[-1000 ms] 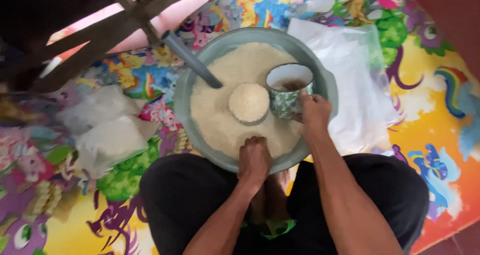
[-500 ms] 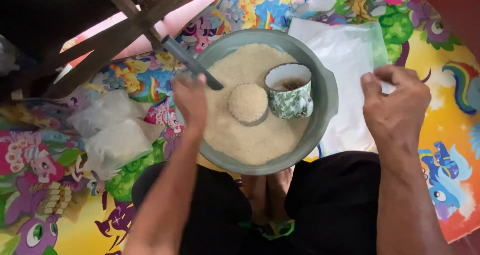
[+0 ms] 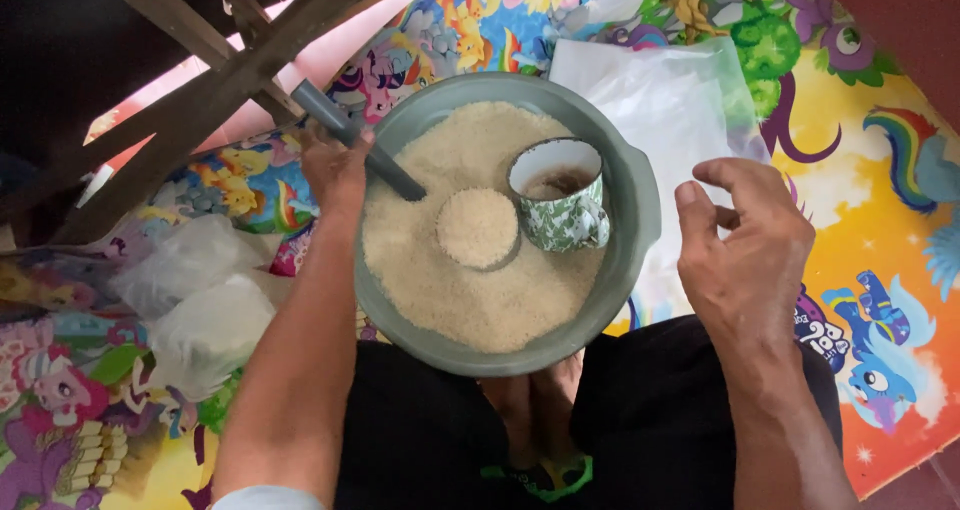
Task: Measuring and bagging rice from a large basin into small plastic bags using a cup and a PVC pipe funnel
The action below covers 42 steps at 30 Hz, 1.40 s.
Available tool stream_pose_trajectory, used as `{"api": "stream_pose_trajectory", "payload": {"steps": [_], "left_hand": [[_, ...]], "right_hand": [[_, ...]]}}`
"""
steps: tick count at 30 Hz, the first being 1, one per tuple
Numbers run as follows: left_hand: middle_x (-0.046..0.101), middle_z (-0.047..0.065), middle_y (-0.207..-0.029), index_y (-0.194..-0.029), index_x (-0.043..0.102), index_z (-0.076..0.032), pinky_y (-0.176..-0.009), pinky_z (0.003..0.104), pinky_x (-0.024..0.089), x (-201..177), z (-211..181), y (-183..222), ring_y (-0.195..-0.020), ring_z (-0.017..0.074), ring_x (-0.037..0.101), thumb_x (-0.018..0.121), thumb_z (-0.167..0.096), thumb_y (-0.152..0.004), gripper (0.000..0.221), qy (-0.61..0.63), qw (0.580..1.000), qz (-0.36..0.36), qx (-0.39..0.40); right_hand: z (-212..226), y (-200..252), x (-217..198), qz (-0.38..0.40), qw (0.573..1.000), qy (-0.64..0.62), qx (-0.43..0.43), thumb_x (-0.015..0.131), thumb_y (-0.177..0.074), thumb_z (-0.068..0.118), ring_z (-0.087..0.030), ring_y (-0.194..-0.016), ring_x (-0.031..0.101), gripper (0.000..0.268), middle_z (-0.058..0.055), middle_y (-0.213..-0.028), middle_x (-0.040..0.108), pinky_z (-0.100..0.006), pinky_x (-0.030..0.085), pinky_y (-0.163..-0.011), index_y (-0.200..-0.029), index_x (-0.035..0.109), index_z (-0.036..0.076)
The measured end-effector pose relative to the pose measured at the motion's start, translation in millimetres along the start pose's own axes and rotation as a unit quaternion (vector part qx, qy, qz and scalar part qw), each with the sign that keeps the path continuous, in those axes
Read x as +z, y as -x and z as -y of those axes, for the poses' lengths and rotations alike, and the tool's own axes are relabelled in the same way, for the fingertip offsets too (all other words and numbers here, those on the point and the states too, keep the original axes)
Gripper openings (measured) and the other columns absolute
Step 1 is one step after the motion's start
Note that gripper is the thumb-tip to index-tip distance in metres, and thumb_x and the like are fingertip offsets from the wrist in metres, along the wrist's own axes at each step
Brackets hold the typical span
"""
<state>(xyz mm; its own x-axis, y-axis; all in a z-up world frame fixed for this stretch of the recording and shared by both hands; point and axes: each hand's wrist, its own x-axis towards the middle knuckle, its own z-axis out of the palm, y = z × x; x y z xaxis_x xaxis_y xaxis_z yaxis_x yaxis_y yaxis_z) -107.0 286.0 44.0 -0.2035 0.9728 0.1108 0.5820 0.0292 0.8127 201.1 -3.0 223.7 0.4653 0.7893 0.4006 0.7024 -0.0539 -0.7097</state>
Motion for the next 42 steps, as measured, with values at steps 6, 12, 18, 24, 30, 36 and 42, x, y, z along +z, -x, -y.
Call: {"api": "stream_pose_trajectory", "payload": {"steps": [6,12,18,24,30,36,42], "left_hand": [[0.078,0.014,-0.105,-0.111,0.068,0.0,-0.085,0.03,0.057,17.2,30.9,-17.5,-0.089,0.0228,0.076,0.08,-0.01,-0.081,0.034,0.08,0.996,0.025,0.009],[0.075,0.014,-0.099,-0.107,0.066,-0.001,-0.089,0.038,0.059,-35.7,-80.9,30.1,-0.085,0.0277,0.074,0.08,-0.003,-0.077,0.033,0.036,0.984,0.115,0.132],[0.062,0.013,-0.099,-0.116,0.057,-0.001,-0.075,0.039,0.053,-66.8,-124.3,66.1,-0.082,0.0267,0.063,0.078,-0.005,-0.085,0.038,0.082,0.95,0.022,0.301],[0.064,0.005,-0.092,-0.109,0.057,-0.005,-0.079,0.028,0.052,-88.0,-133.6,86.6,-0.076,0.0134,0.057,0.077,-0.004,-0.089,0.028,0.19,0.953,-0.018,0.233],[0.067,0.006,-0.085,-0.1,0.07,0.0,-0.06,0.023,0.054,-107.2,-136.9,77.8,-0.067,0.0118,0.06,0.08,-0.009,-0.09,0.017,0.449,0.889,0.045,0.078],[0.071,0.013,-0.091,-0.104,0.07,-0.008,-0.072,0.035,0.067,-60.0,-145.8,107.3,-0.078,0.0239,0.076,0.087,-0.029,-0.083,0.034,0.354,0.914,0.198,0.031],[0.066,0.009,-0.089,-0.102,0.063,-0.001,-0.065,0.038,0.065,3.4,-113.1,103.5,-0.073,0.025,0.075,0.088,-0.025,-0.079,0.042,0.384,0.86,0.318,-0.105]], "right_hand": [[18.6,0.8,6.0,0.02,1.0,0.003,0.005,0.068,-0.097,-0.01,-0.026,-0.089,0.062,0.016,-0.02,-0.115,0.066,-0.035,0.054,-0.076,-0.113,0.068,-0.012],[22.4,-0.3,13.4,0.024,1.0,-0.012,-0.009,0.067,-0.098,-0.013,-0.025,-0.087,0.062,0.014,-0.02,-0.115,0.068,-0.033,0.051,-0.073,-0.112,0.068,-0.014],[25.1,2.0,16.4,0.023,0.999,-0.007,-0.041,0.067,-0.1,-0.012,-0.027,-0.086,0.062,0.011,-0.021,-0.112,0.07,-0.034,0.053,-0.072,-0.11,0.069,-0.015],[15.1,9.3,11.9,0.026,0.999,-0.018,-0.033,0.066,-0.1,-0.012,-0.026,-0.088,0.061,0.009,-0.019,-0.109,0.07,-0.034,0.05,-0.073,-0.109,0.07,-0.014],[7.5,5.7,31.3,0.076,0.991,-0.086,-0.075,0.073,-0.087,-0.013,-0.03,-0.098,0.065,0.031,-0.027,-0.122,0.065,-0.035,0.059,-0.079,-0.117,0.068,-0.015],[36.0,8.8,63.4,0.107,0.982,-0.133,-0.076,0.082,-0.088,0.004,-0.053,-0.108,0.065,0.043,-0.032,-0.112,0.06,-0.059,0.06,-0.086,-0.125,0.065,-0.011],[0.0,44.5,97.2,0.11,0.99,-0.083,-0.026,0.073,-0.094,0.009,-0.058,-0.086,0.065,0.034,-0.032,-0.093,0.067,-0.059,0.049,-0.059,-0.122,0.067,-0.009]]}}
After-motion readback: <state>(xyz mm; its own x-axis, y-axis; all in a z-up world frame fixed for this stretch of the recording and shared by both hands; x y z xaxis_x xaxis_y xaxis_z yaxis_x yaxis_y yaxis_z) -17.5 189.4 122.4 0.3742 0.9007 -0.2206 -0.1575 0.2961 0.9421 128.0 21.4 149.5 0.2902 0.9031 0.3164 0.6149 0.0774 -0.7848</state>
